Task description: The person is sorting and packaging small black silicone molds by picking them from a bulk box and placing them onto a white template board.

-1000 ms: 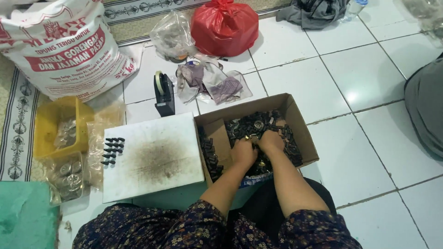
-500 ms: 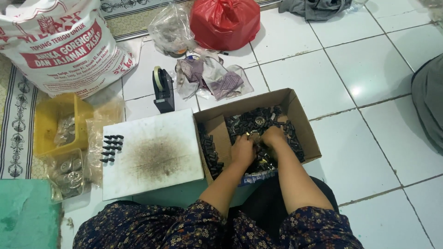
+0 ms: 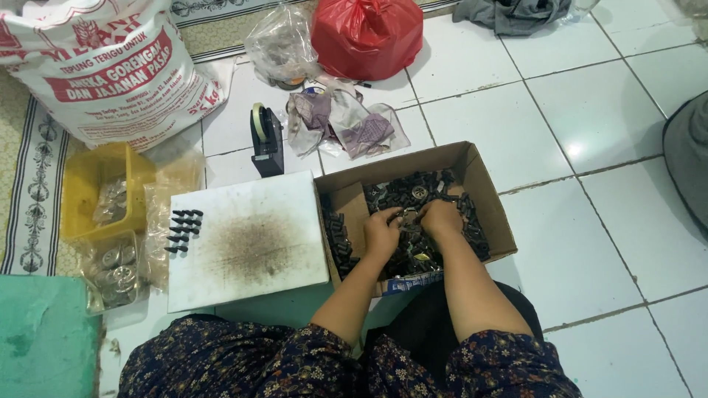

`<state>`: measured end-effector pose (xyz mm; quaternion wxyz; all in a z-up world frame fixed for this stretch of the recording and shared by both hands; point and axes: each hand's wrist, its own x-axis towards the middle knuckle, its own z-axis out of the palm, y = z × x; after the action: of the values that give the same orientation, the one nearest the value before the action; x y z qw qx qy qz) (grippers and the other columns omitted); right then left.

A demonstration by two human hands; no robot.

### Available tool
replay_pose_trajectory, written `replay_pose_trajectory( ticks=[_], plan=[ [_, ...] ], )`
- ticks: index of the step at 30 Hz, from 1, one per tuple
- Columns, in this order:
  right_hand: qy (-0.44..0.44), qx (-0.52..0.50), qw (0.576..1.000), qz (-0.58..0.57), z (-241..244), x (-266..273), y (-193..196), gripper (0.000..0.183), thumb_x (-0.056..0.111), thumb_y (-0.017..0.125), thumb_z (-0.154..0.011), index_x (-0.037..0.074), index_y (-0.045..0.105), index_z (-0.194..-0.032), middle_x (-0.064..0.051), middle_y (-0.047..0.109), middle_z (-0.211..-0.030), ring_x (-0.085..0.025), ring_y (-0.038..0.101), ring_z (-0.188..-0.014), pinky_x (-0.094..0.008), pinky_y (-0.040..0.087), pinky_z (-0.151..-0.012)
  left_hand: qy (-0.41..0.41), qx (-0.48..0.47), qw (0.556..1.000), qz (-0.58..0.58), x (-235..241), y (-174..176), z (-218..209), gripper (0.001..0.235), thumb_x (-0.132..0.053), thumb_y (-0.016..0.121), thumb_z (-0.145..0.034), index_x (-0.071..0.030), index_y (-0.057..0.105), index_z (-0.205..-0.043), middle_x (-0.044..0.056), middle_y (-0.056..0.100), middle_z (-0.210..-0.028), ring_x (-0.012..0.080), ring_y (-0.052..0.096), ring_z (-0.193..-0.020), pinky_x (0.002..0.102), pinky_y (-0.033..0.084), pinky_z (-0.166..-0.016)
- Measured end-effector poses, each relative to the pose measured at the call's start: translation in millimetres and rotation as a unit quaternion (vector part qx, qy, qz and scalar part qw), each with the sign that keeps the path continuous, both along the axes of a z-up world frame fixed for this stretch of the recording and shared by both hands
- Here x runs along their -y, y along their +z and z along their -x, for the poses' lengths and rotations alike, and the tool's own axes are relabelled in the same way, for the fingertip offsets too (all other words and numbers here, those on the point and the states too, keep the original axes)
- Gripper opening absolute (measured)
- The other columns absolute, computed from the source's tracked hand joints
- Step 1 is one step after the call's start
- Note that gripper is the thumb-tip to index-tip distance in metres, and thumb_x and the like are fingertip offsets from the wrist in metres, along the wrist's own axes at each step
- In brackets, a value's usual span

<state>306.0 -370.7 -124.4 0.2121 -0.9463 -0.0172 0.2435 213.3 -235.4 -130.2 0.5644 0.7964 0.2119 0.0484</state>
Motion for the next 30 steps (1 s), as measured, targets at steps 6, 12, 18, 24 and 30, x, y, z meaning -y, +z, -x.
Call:
replay_pose_trajectory(
  ticks=[6, 12, 18, 24, 30],
  plan=[
    [0.041, 0.027, 0.999, 0.003, 14, -9, 22, 0.03, 0.004, 0.061, -0.092, 0.008, 0.081, -0.114, -0.022, 0.078, -0.11, -0.042, 0.071, -0.109, -0.053, 0.058, -0.092, 0.007, -0.029, 0.998, 0.053, 2, -20, -4, 0.022, -0.004, 0.066, -0.096, -0.004, 0.075, -0.116, 0.02, 0.072, -0.106, 0.0319, 0.07, -0.105, 0.039, 0.061, -0.084],
    [0.043, 0.048, 0.998, 0.022, 12, -11, 13, 0.025, 0.008, 0.064, -0.092, 0.011, 0.083, -0.109, -0.019, 0.079, -0.106, -0.04, 0.074, -0.102, -0.049, 0.061, -0.087, 0.025, -0.012, 0.997, 0.072, 1, -11, -2, 0.023, -0.005, 0.067, -0.095, -0.003, 0.074, -0.117, 0.022, 0.072, -0.108, 0.0348, 0.069, -0.106, 0.044, 0.059, -0.088],
    [-0.026, 0.01, 0.996, -0.08, 0, 1, 3, 0.017, 0.007, 0.071, -0.09, 0.006, 0.082, -0.103, -0.024, 0.077, -0.107, -0.044, 0.073, -0.102, -0.05, 0.062, -0.082, 0.049, -0.01, 0.995, 0.088, -2, 20, 4, 0.031, -0.009, 0.068, -0.095, -0.002, 0.069, -0.124, 0.025, 0.071, -0.113, 0.0364, 0.068, -0.109, 0.046, 0.058, -0.09],
    [-0.224, -0.109, 0.892, -0.378, 5, 5, 13, 0.027, 0.004, 0.075, -0.089, -0.012, 0.07, -0.111, -0.037, 0.069, -0.109, -0.043, 0.073, -0.098, -0.05, 0.065, -0.078, 0.086, -0.034, 0.983, 0.159, -8, 28, 6, 0.031, -0.013, 0.079, -0.088, -0.005, 0.073, -0.118, 0.02, 0.072, -0.113, 0.0295, 0.071, -0.105, 0.038, 0.061, -0.082],
    [-0.221, -0.127, 0.846, -0.467, 20, -8, 47, 0.029, 0.001, 0.083, -0.08, -0.01, 0.068, -0.102, -0.024, 0.068, -0.106, -0.031, 0.068, -0.103, -0.038, 0.06, -0.086, 0.131, -0.002, 0.914, 0.384, -23, 54, 29, 0.048, -0.009, 0.081, -0.084, 0.004, 0.066, -0.128, 0.024, 0.064, -0.121, 0.0272, 0.069, -0.108, 0.033, 0.06, -0.086]
  ],
)
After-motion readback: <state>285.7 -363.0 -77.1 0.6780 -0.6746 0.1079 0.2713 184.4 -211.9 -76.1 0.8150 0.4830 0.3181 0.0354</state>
